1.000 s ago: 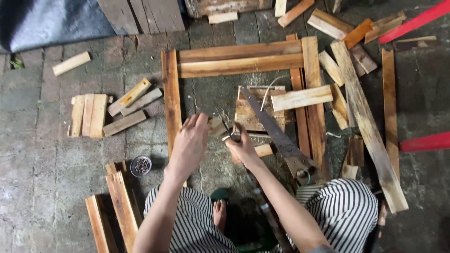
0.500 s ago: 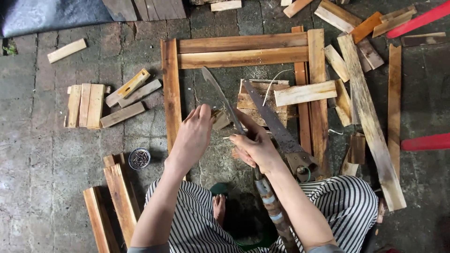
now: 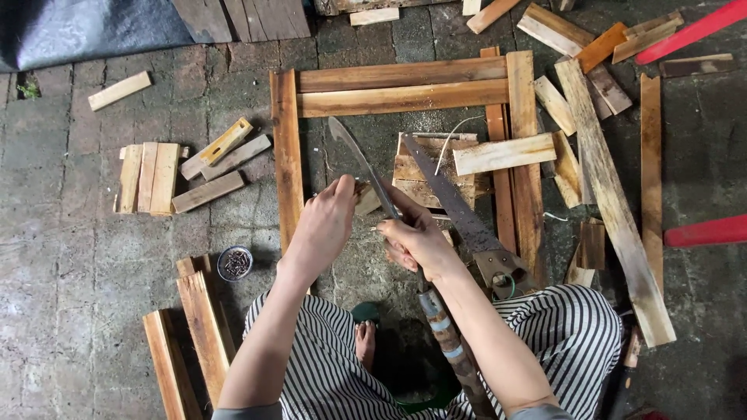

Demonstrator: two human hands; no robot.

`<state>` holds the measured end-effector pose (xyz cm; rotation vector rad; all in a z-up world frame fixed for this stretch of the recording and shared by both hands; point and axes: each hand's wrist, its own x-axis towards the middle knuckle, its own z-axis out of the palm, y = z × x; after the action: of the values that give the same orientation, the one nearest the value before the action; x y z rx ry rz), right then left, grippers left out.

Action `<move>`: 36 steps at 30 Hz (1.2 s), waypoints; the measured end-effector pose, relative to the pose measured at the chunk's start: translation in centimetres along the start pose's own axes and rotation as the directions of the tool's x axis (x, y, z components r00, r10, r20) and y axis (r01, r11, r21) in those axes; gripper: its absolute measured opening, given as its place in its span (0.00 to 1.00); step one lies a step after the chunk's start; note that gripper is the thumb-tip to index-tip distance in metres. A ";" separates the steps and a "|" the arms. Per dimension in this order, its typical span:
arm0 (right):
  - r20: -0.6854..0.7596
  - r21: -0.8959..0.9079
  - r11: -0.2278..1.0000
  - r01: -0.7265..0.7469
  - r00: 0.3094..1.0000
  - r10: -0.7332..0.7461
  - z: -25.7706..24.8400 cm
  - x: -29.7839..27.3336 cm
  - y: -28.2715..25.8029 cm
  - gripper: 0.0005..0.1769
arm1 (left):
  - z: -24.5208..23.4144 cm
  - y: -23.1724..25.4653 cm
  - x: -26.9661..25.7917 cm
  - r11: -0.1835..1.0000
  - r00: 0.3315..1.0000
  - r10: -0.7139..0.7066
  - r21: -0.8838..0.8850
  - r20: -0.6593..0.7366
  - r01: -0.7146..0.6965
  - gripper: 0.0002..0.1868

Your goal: The person is using a sickle to shave and trim small pieces of wood to shape them.

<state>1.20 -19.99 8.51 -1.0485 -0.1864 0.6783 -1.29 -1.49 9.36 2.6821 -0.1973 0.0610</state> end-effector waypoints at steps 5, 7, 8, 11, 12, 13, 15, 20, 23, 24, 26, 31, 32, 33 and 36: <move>0.028 0.208 0.978 -0.034 0.999 0.029 -0.2 0.0 0.6 0.39 | -0.5 0.5 -0.1 1.000 1.000 -0.007 -0.030 0.004 0.007 0.02; 0.040 0.246 0.968 -0.039 0.999 0.030 -0.1 -0.1 0.4 0.39 | -0.6 0.4 -0.2 0.999 1.000 -0.010 -0.037 0.004 0.010 0.03; 0.041 0.240 0.970 -0.039 0.999 0.030 -0.1 -0.1 0.4 0.39 | -0.7 0.4 -0.1 0.999 1.000 -0.016 -0.029 0.014 0.016 0.03; 0.051 0.240 0.969 -0.056 0.998 0.045 -0.2 -0.3 0.5 0.39 | -1.1 0.8 -0.3 0.998 0.998 -0.044 -0.034 0.038 0.045 0.04; 0.057 0.247 0.967 -0.063 0.997 0.050 -0.2 -0.4 0.6 0.39 | -1.4 1.1 -0.4 0.997 0.997 -0.059 -0.042 0.050 0.061 0.04; 0.055 0.246 0.967 -0.061 0.997 0.049 -0.3 -0.3 0.8 0.39 | -1.3 1.0 -0.5 0.997 0.997 -0.056 -0.043 0.050 0.058 0.04; 0.058 0.223 0.971 -0.089 0.995 0.077 -0.3 -0.2 1.1 0.40 | -1.2 1.0 -0.7 0.994 0.994 -0.090 -0.058 0.062 0.094 0.06; 0.028 0.177 0.984 -0.021 0.999 0.016 0.5 -1.3 0.0 0.38 | -2.7 2.5 -0.6 0.991 0.992 -0.102 -0.079 0.069 0.107 0.10; 0.011 0.132 0.991 -0.006 1.000 0.005 -0.1 -0.5 0.8 0.38 | -1.4 1.6 -0.4 0.995 0.996 -0.083 -0.058 0.045 0.086 0.10; 0.001 0.133 0.991 -0.011 1.000 0.011 -0.4 -0.1 1.4 0.37 | -0.7 1.2 -0.3 0.997 0.998 -0.063 -0.037 0.026 0.064 0.09; -0.021 0.060 0.998 -0.022 0.999 0.024 0.3 -1.3 0.5 0.37 | -1.2 1.9 -1.0 0.997 0.997 -0.072 -0.030 0.038 0.074 0.09; -0.031 -0.091 0.994 -0.052 0.998 0.050 1.2 -1.5 -1.0 0.38 | -1.9 2.1 -0.9 0.996 0.996 -0.079 0.035 0.038 0.078 0.09; -0.068 -0.088 0.994 -0.062 0.996 0.056 1.1 -1.1 -0.6 0.38 | -0.7 1.3 -0.9 0.996 0.996 -0.085 0.019 0.028 0.084 0.09; -0.106 -0.084 0.994 -0.065 0.993 0.056 1.1 -0.5 -0.1 0.37 | 0.2 0.3 -0.7 0.996 0.996 -0.084 0.007 0.016 0.084 0.08; -0.090 -0.226 0.973 -0.037 0.996 0.017 0.4 -0.5 1.2 0.37 | -0.4 1.0 -0.7 0.996 0.996 -0.084 -0.036 0.017 0.084 0.11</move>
<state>0.12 -19.61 7.84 -1.3002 -0.1767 0.6446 -2.13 -2.13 10.09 2.6518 -0.0894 0.0111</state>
